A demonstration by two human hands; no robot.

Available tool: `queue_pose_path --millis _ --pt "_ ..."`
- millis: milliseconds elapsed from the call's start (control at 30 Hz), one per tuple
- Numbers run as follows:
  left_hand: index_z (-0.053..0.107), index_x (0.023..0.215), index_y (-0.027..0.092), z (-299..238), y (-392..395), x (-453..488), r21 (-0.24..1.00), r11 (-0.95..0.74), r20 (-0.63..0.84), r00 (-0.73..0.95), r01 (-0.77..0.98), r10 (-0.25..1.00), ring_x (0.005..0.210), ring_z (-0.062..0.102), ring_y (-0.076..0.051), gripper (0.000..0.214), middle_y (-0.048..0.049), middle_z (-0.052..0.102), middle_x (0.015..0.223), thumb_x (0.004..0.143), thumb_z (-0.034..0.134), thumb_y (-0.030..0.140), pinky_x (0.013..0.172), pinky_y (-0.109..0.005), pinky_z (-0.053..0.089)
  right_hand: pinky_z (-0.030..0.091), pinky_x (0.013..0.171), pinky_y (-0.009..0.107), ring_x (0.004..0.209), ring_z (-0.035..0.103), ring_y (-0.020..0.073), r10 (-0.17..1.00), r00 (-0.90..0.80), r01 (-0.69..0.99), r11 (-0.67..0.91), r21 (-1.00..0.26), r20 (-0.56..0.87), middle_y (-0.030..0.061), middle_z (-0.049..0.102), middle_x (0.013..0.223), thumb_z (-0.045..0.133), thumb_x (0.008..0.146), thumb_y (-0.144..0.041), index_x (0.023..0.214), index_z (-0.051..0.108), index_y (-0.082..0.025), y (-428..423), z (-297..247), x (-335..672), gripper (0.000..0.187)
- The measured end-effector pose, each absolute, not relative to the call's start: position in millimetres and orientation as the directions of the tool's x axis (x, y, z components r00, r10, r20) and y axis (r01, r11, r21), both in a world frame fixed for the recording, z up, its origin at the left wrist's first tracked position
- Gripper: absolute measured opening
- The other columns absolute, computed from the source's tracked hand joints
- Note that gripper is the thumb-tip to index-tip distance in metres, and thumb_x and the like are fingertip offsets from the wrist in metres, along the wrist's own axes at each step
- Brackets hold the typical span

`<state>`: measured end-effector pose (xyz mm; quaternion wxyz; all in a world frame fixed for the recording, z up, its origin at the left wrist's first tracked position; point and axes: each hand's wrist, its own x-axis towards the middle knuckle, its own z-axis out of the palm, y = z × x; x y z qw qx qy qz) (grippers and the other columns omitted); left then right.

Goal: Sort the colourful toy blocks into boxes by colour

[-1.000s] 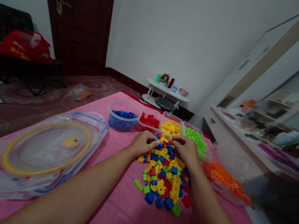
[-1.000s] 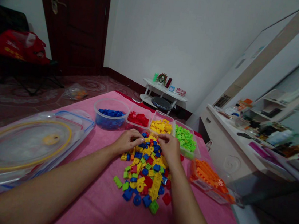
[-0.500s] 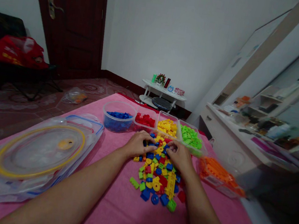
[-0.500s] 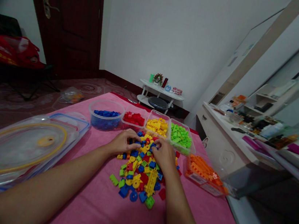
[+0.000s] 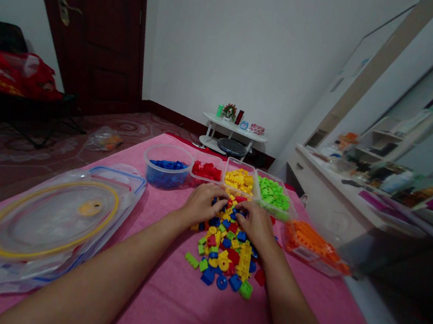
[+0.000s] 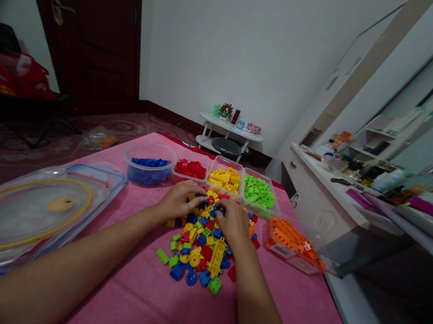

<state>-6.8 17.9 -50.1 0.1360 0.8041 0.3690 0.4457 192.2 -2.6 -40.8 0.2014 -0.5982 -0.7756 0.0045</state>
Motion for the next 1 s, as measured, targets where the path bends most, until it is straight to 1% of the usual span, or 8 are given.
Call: queue_pose_path --millis 100,267,333,467,633,767,900,1000 --pt "0.070 0.087 0.017 -43.1 21.7 -5.4 0.706 -0.608 0.534 0.292 0.362 0.794 0.078 0.061 -0.015 0.022 -0.0032 0.069 0.086 0.082 0.049 0.024 0.072 -0.026 0.045 0.040 0.069 0.028 0.079 0.058 0.0179 0.926 -0.220 0.920 0.302 -0.251 0.307 0.0030 0.068 0.092 0.059 0.075 -0.027 0.097 0.069 -0.024 -4.1 -38.7 190.0 0.025" --pt "0.067 0.070 0.013 -37.2 30.5 -14.6 0.854 -0.327 0.169 0.378 0.406 0.910 0.048 0.053 -0.011 0.025 0.0001 0.059 0.055 0.078 0.049 0.028 0.046 -0.020 0.036 0.038 0.062 0.026 0.071 0.057 0.0163 0.937 -0.220 0.902 0.301 -0.308 0.272 0.0021 0.069 0.085 0.058 0.076 -0.033 0.092 0.071 -0.024 -4.0 -35.4 187.0 0.022" --pt "0.067 0.068 0.013 -34.4 30.3 -19.1 0.824 -0.319 0.110 0.421 0.469 0.901 0.045 0.050 -0.010 0.023 0.0010 0.057 0.051 0.076 0.051 0.028 0.044 -0.019 0.033 0.037 0.059 0.025 0.067 0.057 0.0158 0.940 -0.226 0.897 0.303 -0.322 0.255 0.0016 0.068 0.081 0.058 0.076 -0.034 0.089 0.071 -0.024 -4.8 -32.8 185.2 0.021" --pt "0.069 0.066 0.015 -24.0 23.0 -23.9 0.650 -0.496 0.137 0.554 0.575 0.821 0.048 0.048 -0.009 0.018 0.0017 0.057 0.052 0.073 0.055 0.024 0.045 -0.018 0.030 0.037 0.059 0.025 0.068 0.057 0.0162 0.947 -0.205 0.904 0.281 -0.324 0.249 0.0023 0.068 0.080 0.059 0.075 -0.034 0.095 0.071 -0.023 -7.1 -28.0 180.7 0.025" --pt "0.072 0.088 0.020 -9.5 6.8 -20.2 0.471 -0.587 0.008 0.662 0.659 0.749 0.064 0.058 -0.013 0.029 -0.0012 0.068 0.077 0.063 0.071 0.035 0.051 -0.019 0.035 0.041 0.072 0.027 0.084 0.060 0.0176 0.950 -0.251 0.916 0.295 -0.273 0.185 0.0037 0.068 0.097 0.060 0.075 -0.027 0.103 0.069 -0.025 -7.8 -29.6 179.3 0.030" --pt "0.071 0.092 0.024 -4.4 -4.1 -13.2 0.332 -0.581 -0.014 0.620 0.743 0.784 0.079 0.062 -0.017 0.031 -0.0024 0.070 0.089 0.062 0.072 0.027 0.058 -0.021 0.039 0.040 0.078 0.028 0.092 0.060 0.0195 0.960 -0.255 0.939 0.274 -0.207 0.115 0.0039 0.067 0.103 0.062 0.071 -0.023 0.104 0.068 -0.025 -8.1 -33.0 180.0 0.033" --pt "0.071 0.088 0.022 -5.0 -4.7 -9.5 0.359 -0.560 0.018 0.594 0.747 0.804 0.077 0.062 -0.017 0.023 -0.0036 0.070 0.086 0.066 0.068 0.027 0.058 -0.022 0.038 0.039 0.077 0.027 0.093 0.059 0.0199 0.965 -0.232 0.953 0.251 -0.169 0.124 0.0038 0.067 0.101 0.059 0.070 -0.019 0.100 0.068 -0.024 -9.5 -34.0 179.5 0.031" --pt "0.070 0.080 0.017 -10.9 1.7 -7.3 0.517 -0.521 0.069 0.573 0.679 0.816 0.067 0.058 -0.014 0.015 -0.0025 0.067 0.072 0.068 0.066 0.024 0.053 -0.021 0.035 0.038 0.072 0.026 0.087 0.060 0.0182 0.963 -0.237 0.948 0.258 -0.185 0.129 0.0034 0.068 0.095 0.057 0.072 -0.020 0.096 0.069 -0.024 -10.9 -31.4 179.3 0.027"
